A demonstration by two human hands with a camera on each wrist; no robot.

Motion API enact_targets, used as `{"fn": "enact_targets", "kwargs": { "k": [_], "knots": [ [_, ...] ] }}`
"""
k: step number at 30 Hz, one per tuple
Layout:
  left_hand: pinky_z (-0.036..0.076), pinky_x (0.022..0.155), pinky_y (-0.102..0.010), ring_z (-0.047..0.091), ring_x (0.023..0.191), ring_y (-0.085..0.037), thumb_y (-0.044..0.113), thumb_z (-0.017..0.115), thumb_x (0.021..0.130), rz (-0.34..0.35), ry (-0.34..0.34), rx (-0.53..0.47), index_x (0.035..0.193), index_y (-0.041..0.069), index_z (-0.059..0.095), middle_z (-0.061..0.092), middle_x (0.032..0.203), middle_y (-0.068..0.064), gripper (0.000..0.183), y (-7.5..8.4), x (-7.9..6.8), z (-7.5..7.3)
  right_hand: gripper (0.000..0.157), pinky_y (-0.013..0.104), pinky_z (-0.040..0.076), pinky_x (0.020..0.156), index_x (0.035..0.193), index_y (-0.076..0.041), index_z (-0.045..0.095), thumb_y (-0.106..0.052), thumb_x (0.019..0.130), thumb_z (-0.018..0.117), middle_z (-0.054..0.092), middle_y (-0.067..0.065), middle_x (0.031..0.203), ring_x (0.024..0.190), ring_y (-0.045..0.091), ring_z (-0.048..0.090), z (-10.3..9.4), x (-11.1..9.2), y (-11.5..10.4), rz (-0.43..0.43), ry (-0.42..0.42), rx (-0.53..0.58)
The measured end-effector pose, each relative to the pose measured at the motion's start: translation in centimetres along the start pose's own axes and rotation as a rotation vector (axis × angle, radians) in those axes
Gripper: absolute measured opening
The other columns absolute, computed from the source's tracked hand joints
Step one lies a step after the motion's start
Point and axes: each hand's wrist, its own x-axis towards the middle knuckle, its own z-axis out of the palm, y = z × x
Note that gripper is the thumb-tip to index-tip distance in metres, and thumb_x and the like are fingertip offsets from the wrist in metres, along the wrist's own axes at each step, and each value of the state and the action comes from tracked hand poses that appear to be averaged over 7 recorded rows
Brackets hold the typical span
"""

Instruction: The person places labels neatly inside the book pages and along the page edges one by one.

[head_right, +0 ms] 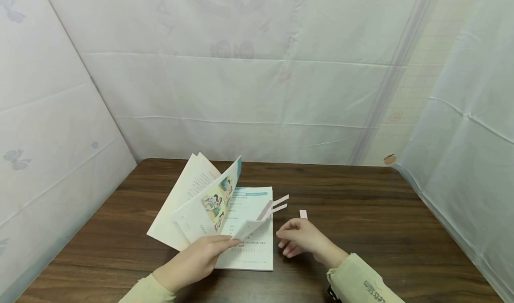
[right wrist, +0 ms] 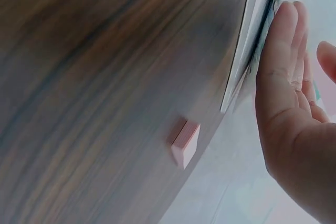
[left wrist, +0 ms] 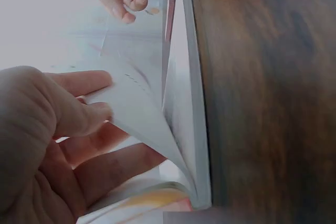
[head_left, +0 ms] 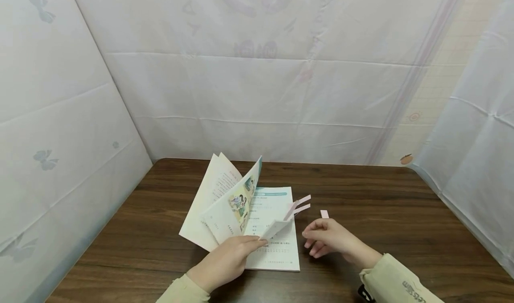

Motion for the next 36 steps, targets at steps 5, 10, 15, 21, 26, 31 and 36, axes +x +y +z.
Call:
{"fn": "enact_targets", "kwargs": {
  "k": [5,10,15,21,26,31,36],
  "knots": [
    [0.055,0.091,-0.029,0.070,0.106,-0.018,-0.017,0.061,0.076,-0.015,0.055,-0.006,0.119,0.004,0.070,0.073,0.115,-0.006,0.049,0.0,-0.5,0.1,0.039,0.033,0.060,0.067,0.117,0.014,0.056,-0.017,0.094,0.063,0.072,0.010,0.086,0.069,0.013,0.069,1.2,0.8,-0.3,-0.020,-0.013,0.019],
    [0.055,0.091,-0.032,0.069,0.106,-0.021,-0.016,0.062,0.076,-0.048,0.067,0.005,0.124,0.003,0.067,0.071,0.117,-0.009,0.052,0.2,-0.8,0.0,0.044,0.034,0.060,0.071,0.124,0.015,0.053,-0.015,0.093,0.064,0.074,0.019,0.098,0.077,0.016,0.071,2.7,2.0,-0.4,-0.030,-0.016,0.011],
    [0.055,0.091,-0.034,0.065,0.109,-0.022,-0.015,0.064,0.077,-0.056,0.132,0.034,0.130,0.003,0.063,0.062,0.123,-0.010,0.056,0.1,-1.1,0.0,0.050,0.037,0.060,0.073,0.130,0.014,0.051,-0.015,0.092,0.066,0.073,0.022,0.103,0.081,0.022,0.073,4.3,3.2,-0.7,-0.014,0.014,-0.020],
    [0.055,0.086,-0.030,0.062,0.101,-0.017,-0.019,0.064,0.074,-0.066,0.160,0.025,0.130,0.001,0.061,0.056,0.120,-0.010,0.060,0.3,-1.1,0.1,0.060,0.043,0.058,0.087,0.138,0.014,0.043,-0.016,0.091,0.068,0.068,0.027,0.115,0.099,0.029,0.072,5.5,4.5,-1.1,-0.020,0.034,0.056],
    [0.054,0.088,-0.031,0.059,0.104,-0.018,-0.021,0.064,0.067,-0.093,0.136,0.036,0.134,0.002,0.057,0.053,0.121,-0.010,0.071,0.9,-1.1,-0.2,0.065,0.046,0.053,0.096,0.141,0.015,0.037,-0.014,0.092,0.068,0.062,0.031,0.126,0.114,0.033,0.066,6.2,5.0,-1.0,-0.045,0.041,0.131],
    [0.052,0.084,-0.028,0.058,0.100,-0.016,-0.018,0.063,0.067,-0.082,0.167,0.059,0.131,0.003,0.057,0.053,0.115,-0.007,0.068,1.6,-1.0,-0.5,0.067,0.047,0.052,0.097,0.144,0.011,0.038,-0.016,0.091,0.069,0.061,0.029,0.128,0.117,0.032,0.064,6.7,5.0,-1.0,-0.041,0.063,0.130],
    [0.051,0.080,-0.025,0.057,0.093,-0.014,-0.009,0.069,0.075,-0.076,0.207,0.095,0.126,0.005,0.060,0.053,0.108,-0.005,0.053,2.5,-0.7,-0.7,0.068,0.052,0.051,0.098,0.146,0.008,0.038,-0.018,0.092,0.070,0.062,0.030,0.128,0.118,0.035,0.063,6.8,4.9,-1.1,-0.042,0.061,0.113]
  ]
}}
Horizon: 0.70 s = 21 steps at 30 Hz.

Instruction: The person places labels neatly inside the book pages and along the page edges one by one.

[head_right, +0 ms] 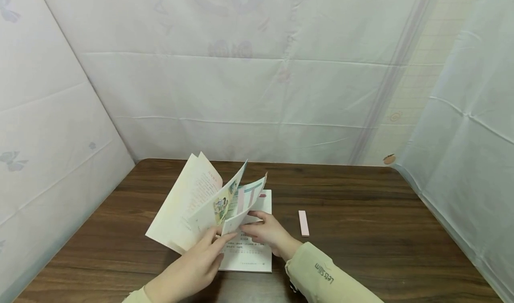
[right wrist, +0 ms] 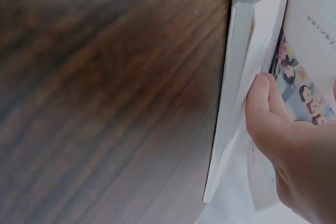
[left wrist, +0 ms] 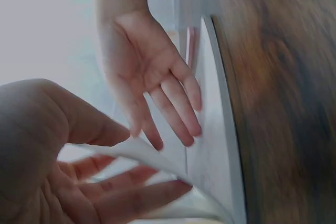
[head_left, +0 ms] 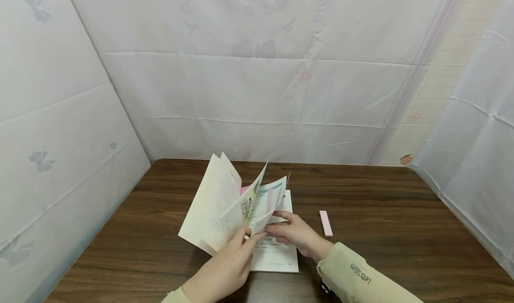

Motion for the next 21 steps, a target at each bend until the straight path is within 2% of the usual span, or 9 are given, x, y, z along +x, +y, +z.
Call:
{"fn": "enact_targets", "kwargs": {
  "k": [5,9,12,15,18,21],
  "knots": [
    [0.050,0.076,-0.025,0.054,0.087,-0.014,0.002,0.073,0.081,-0.055,-0.033,0.032,0.124,0.006,0.062,0.052,0.103,-0.003,0.044,0.9,0.1,-0.5,0.072,0.053,0.052,0.096,0.149,0.005,0.035,-0.019,0.091,0.070,0.063,0.029,0.125,0.116,0.037,0.064,0.2,0.1,0.0,-0.001,0.013,-0.019],
    [0.049,0.064,-0.029,0.058,0.079,-0.017,0.010,0.075,0.082,-0.161,-0.071,0.087,0.124,0.011,0.062,0.057,0.092,-0.004,0.044,1.6,-0.1,-1.1,0.076,0.052,0.053,0.094,0.151,0.003,0.033,-0.023,0.091,0.071,0.066,0.027,0.122,0.114,0.036,0.065,0.2,0.0,0.0,-0.007,0.026,-0.030],
    [0.047,0.055,-0.030,0.060,0.067,-0.015,0.013,0.071,0.087,-0.260,-0.135,0.020,0.130,0.008,0.057,0.063,0.077,-0.003,0.045,1.9,0.1,-1.5,0.076,0.053,0.052,0.095,0.152,-0.001,0.033,-0.026,0.092,0.071,0.066,0.026,0.122,0.113,0.037,0.066,0.3,0.0,-0.1,-0.009,0.027,-0.043],
    [0.046,0.054,-0.028,0.057,0.059,-0.008,0.014,0.064,0.094,-0.338,-0.195,-0.151,0.138,-0.002,0.047,0.063,0.068,0.000,0.049,2.1,0.5,-1.6,0.075,0.053,0.052,0.095,0.153,-0.003,0.034,-0.028,0.092,0.071,0.067,0.024,0.120,0.112,0.036,0.066,0.4,0.0,-0.1,-0.010,0.032,-0.058],
    [0.053,0.062,-0.030,0.065,0.070,-0.011,0.013,0.060,0.097,-0.369,-0.209,-0.268,0.143,-0.008,0.037,0.070,0.081,-0.005,0.055,2.4,0.7,-1.3,0.076,0.052,0.053,0.094,0.153,-0.005,0.035,-0.026,0.091,0.072,0.070,0.022,0.116,0.110,0.033,0.067,0.5,0.0,-0.2,-0.013,0.044,-0.069],
    [0.057,0.082,-0.040,0.070,0.099,-0.023,0.010,0.058,0.097,-0.373,-0.195,-0.288,0.146,-0.012,0.031,0.070,0.114,-0.018,0.060,2.7,1.0,-0.8,0.078,0.052,0.053,0.093,0.154,-0.008,0.034,-0.024,0.089,0.073,0.071,0.019,0.113,0.108,0.028,0.068,0.6,-0.1,-0.2,-0.017,0.057,-0.082]
  ]
}}
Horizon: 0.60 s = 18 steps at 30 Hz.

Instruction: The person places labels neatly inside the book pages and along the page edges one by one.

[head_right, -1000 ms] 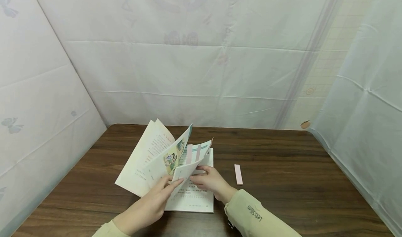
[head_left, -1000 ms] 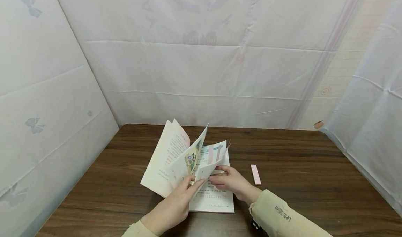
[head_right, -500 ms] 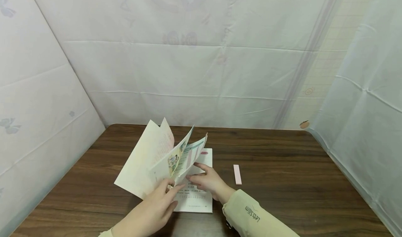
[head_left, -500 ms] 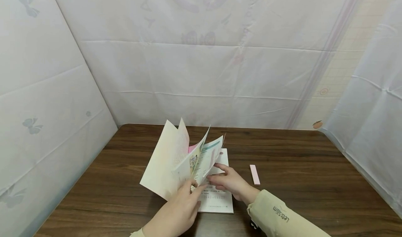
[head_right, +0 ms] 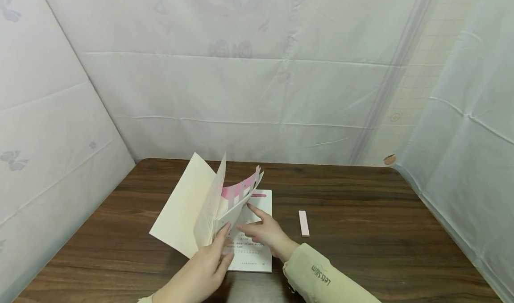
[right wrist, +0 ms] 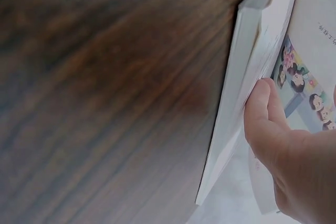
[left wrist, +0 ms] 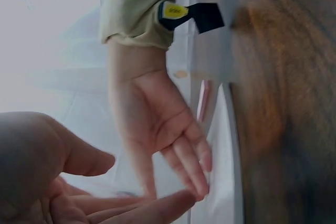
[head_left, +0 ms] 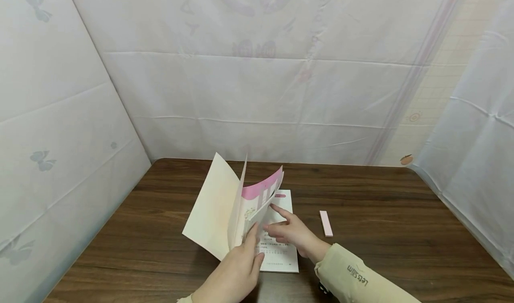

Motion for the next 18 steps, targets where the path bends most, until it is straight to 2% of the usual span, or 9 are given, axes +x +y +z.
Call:
{"fn": "enact_targets", "kwargs": {
  "k": [2,4,7,12,18],
  "knots": [
    [0.053,0.092,-0.046,0.064,0.115,-0.031,0.008,0.058,0.097,-0.001,0.014,0.005,0.147,-0.014,0.027,0.061,0.129,-0.026,0.063,0.2,0.2,0.4,0.079,0.051,0.054,0.092,0.155,-0.010,0.033,-0.022,0.088,0.074,0.072,0.017,0.111,0.106,0.027,0.068,0.0,0.0,0.0,-0.005,0.004,-0.008],
    [0.048,0.100,-0.049,0.056,0.127,-0.034,0.006,0.058,0.096,-0.006,0.027,0.006,0.149,-0.014,0.022,0.053,0.139,-0.028,0.067,0.3,0.4,0.8,0.079,0.051,0.054,0.092,0.155,-0.010,0.032,-0.021,0.088,0.074,0.072,0.018,0.110,0.106,0.027,0.068,0.0,-0.1,0.1,-0.016,0.004,-0.011],
    [0.043,0.106,-0.051,0.046,0.136,-0.035,0.004,0.059,0.095,0.005,0.065,0.007,0.150,-0.014,0.018,0.044,0.147,-0.029,0.071,0.3,0.8,1.5,0.079,0.051,0.054,0.092,0.155,-0.009,0.032,-0.018,0.089,0.073,0.072,0.020,0.109,0.106,0.027,0.068,0.0,-0.1,0.2,-0.031,0.000,-0.013],
    [0.043,0.106,-0.049,0.043,0.138,-0.036,0.003,0.060,0.093,0.045,0.148,0.108,0.148,-0.014,0.025,0.038,0.149,-0.030,0.067,0.1,1.2,2.2,0.078,0.049,0.055,0.091,0.155,-0.009,0.032,-0.017,0.089,0.072,0.073,0.019,0.108,0.104,0.025,0.068,0.1,-0.2,0.2,-0.041,-0.002,-0.033],
    [0.045,0.105,-0.048,0.048,0.133,-0.039,0.006,0.066,0.089,0.088,0.179,0.233,0.142,-0.012,0.038,0.048,0.142,-0.028,0.062,-0.5,1.4,2.3,0.079,0.042,0.057,0.083,0.153,-0.006,0.033,-0.012,0.086,0.074,0.074,0.018,0.104,0.097,0.022,0.070,0.4,-0.3,0.2,-0.069,0.033,-0.112]
  ]
}}
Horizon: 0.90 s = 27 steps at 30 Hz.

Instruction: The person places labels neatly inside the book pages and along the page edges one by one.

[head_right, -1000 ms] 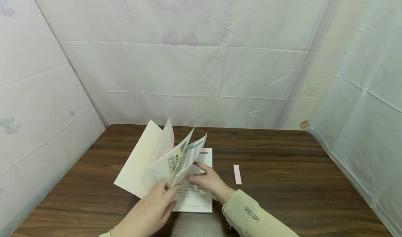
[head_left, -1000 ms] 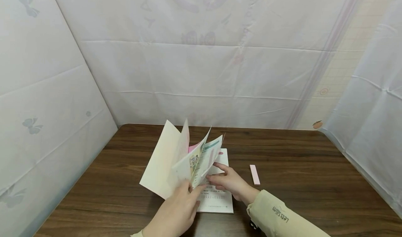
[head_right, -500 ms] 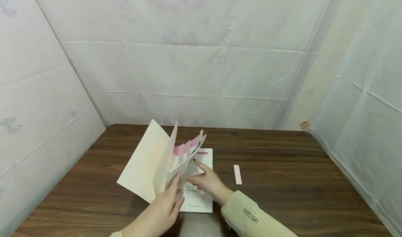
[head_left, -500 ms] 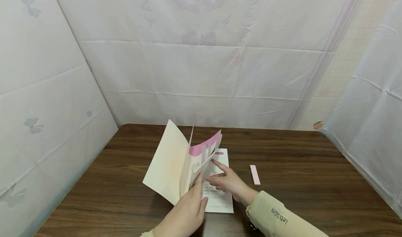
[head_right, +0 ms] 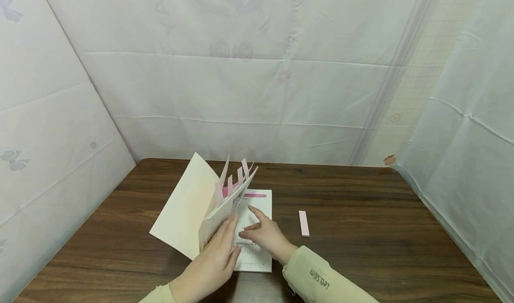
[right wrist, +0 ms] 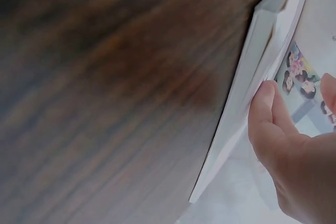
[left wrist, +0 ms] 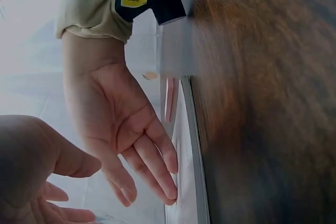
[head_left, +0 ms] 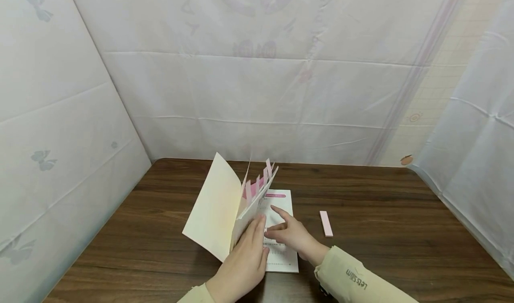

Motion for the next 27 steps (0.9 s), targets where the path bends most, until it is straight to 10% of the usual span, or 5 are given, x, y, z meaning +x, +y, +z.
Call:
{"fn": "enact_targets", "kwargs": {
  "k": [6,10,27],
  "knots": [
    [0.046,0.105,-0.047,0.054,0.128,-0.041,0.006,0.070,0.081,0.116,0.085,0.248,0.128,-0.007,0.057,0.061,0.129,-0.022,0.051,-1.0,0.3,0.4,0.075,0.044,0.054,0.085,0.150,-0.008,0.041,-0.015,0.084,0.076,0.074,0.016,0.104,0.099,0.026,0.070,0.2,-0.2,-0.1,-0.038,0.017,-0.109],
    [0.038,0.110,-0.055,0.049,0.132,-0.043,0.012,0.071,0.080,0.072,-0.003,0.367,0.124,-0.002,0.063,0.060,0.132,-0.022,0.047,-1.7,0.5,0.3,0.071,0.048,0.054,0.088,0.147,-0.007,0.045,-0.017,0.085,0.076,0.073,0.018,0.110,0.105,0.030,0.069,0.3,-0.3,0.0,-0.068,-0.006,-0.189],
    [0.034,0.102,-0.072,0.038,0.134,-0.058,0.030,0.080,0.078,-0.126,-0.132,0.339,0.127,-0.002,0.062,0.048,0.142,-0.031,0.061,-4.0,0.3,0.0,0.065,0.048,0.048,0.101,0.140,-0.008,0.055,-0.022,0.081,0.080,0.063,0.013,0.135,0.124,0.030,0.060,1.7,-1.8,-0.1,-0.231,-0.129,-0.643]
  ]
}}
